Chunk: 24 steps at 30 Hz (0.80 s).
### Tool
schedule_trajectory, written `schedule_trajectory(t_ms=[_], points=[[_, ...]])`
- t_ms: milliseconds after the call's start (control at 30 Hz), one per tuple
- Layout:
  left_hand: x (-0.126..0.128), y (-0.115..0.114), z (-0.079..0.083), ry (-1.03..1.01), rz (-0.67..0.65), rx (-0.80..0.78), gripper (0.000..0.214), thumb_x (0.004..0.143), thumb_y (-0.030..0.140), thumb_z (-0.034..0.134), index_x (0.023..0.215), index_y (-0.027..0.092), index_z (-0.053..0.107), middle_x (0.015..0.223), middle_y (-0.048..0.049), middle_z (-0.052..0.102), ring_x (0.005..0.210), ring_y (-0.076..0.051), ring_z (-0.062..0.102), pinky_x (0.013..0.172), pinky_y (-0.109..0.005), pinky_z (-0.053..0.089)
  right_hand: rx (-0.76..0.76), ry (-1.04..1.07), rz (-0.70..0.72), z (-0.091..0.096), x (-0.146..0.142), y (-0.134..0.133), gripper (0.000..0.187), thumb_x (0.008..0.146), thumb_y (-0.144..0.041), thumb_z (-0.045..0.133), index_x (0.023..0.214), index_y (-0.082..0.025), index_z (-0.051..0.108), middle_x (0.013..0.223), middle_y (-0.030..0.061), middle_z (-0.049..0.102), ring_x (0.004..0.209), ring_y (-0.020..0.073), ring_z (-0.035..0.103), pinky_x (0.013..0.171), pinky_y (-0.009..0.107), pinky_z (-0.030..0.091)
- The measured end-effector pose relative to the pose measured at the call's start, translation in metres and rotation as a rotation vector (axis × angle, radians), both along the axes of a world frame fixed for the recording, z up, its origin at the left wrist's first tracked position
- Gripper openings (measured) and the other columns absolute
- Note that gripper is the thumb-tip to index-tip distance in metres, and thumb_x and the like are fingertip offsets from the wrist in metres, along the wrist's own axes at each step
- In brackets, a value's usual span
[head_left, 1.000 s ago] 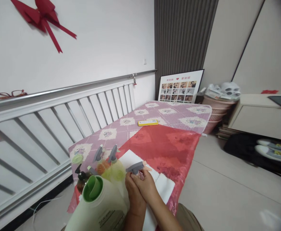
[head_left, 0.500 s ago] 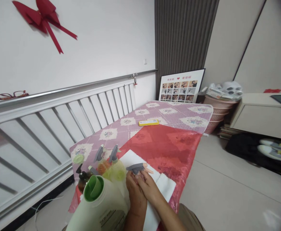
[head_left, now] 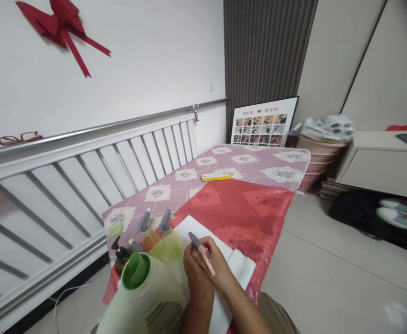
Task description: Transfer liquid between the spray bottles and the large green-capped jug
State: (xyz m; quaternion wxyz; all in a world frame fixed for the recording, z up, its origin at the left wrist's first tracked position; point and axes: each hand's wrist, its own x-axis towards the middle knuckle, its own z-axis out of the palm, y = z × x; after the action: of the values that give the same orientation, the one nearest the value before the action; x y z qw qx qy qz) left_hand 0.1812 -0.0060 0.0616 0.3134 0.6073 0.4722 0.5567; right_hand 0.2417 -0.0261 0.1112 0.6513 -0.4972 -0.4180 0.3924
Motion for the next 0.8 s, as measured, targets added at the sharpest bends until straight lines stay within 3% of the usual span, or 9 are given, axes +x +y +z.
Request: schedule_trajectory(t_ms=[200, 300, 367, 433, 600, 800], points=[[-0.001, 0.0, 0.005, 0.018, -0.018, -0.022, 0.035, 0.089, 0.032, 0.039, 0.114, 0.01, 0.051, 0.101, -0.0148, 0.063, 0.091, -0.022, 0.064, 0.082, -0.036, 0.051, -0.057, 0.055, 0.046, 0.003, 0.001, 0.005, 0.031, 0.066, -0.038, 0.072, 0.076, -0.024, 0.046, 0.066, -0.0079, 0.048, 0.055, 0.0114, 0.048, 0.052, 0.024, 0.04], [-0.002, -0.001, 0.006, 0.027, -0.028, -0.013, 0.034, 0.089, 0.029, 0.038, 0.115, 0.011, 0.051, 0.106, -0.0153, 0.062, 0.096, -0.022, 0.062, 0.085, -0.036, 0.05, -0.076, -0.018, 0.094, 0.011, 0.01, 0.003, 0.032, 0.068, -0.035, 0.07, 0.093, -0.023, 0.054, 0.083, -0.0022, 0.059, 0.073, 0.0157, 0.058, 0.068, 0.029, 0.048], [-0.002, -0.001, 0.007, 0.032, -0.033, -0.009, 0.034, 0.089, 0.029, 0.039, 0.116, 0.012, 0.05, 0.108, -0.0155, 0.061, 0.099, -0.022, 0.061, 0.087, -0.036, 0.049, -0.079, -0.145, 0.141, 0.019, 0.019, 0.002, 0.036, 0.07, -0.032, 0.067, 0.104, -0.023, 0.058, 0.098, 0.0015, 0.062, 0.09, 0.0191, 0.059, 0.083, 0.033, 0.046], [-0.002, -0.001, 0.008, 0.037, -0.033, -0.003, 0.034, 0.089, 0.029, 0.04, 0.117, 0.011, 0.05, 0.109, -0.0161, 0.061, 0.101, -0.023, 0.06, 0.09, -0.037, 0.048, -0.053, -0.31, 0.211, 0.027, 0.029, 0.002, 0.027, 0.075, -0.029, 0.063, 0.101, -0.023, 0.063, 0.099, 0.0019, 0.064, 0.097, 0.0205, 0.058, 0.088, 0.035, 0.044], [-0.002, -0.002, 0.007, 0.049, -0.015, -0.004, 0.034, 0.089, 0.027, 0.039, 0.117, 0.01, 0.049, 0.112, -0.0186, 0.061, 0.106, -0.024, 0.058, 0.092, -0.039, 0.046, 0.021, -0.57, 0.333, 0.038, 0.045, 0.011, 0.006, 0.075, -0.023, 0.062, 0.078, -0.022, 0.068, 0.081, -0.0007, 0.061, 0.08, 0.0172, 0.057, 0.074, 0.029, 0.045], [-0.004, -0.007, 0.007, 0.058, -0.016, -0.024, 0.045, 0.08, 0.015, 0.048, 0.125, 0.012, 0.044, 0.126, -0.0182, 0.055, 0.118, -0.023, 0.053, 0.101, -0.038, 0.041, 0.02, -0.639, 0.435, 0.048, 0.052, 0.021, 0.008, 0.071, -0.02, 0.064, 0.078, -0.021, 0.068, 0.078, -0.0016, 0.061, 0.072, 0.0149, 0.056, 0.064, 0.025, 0.045]])
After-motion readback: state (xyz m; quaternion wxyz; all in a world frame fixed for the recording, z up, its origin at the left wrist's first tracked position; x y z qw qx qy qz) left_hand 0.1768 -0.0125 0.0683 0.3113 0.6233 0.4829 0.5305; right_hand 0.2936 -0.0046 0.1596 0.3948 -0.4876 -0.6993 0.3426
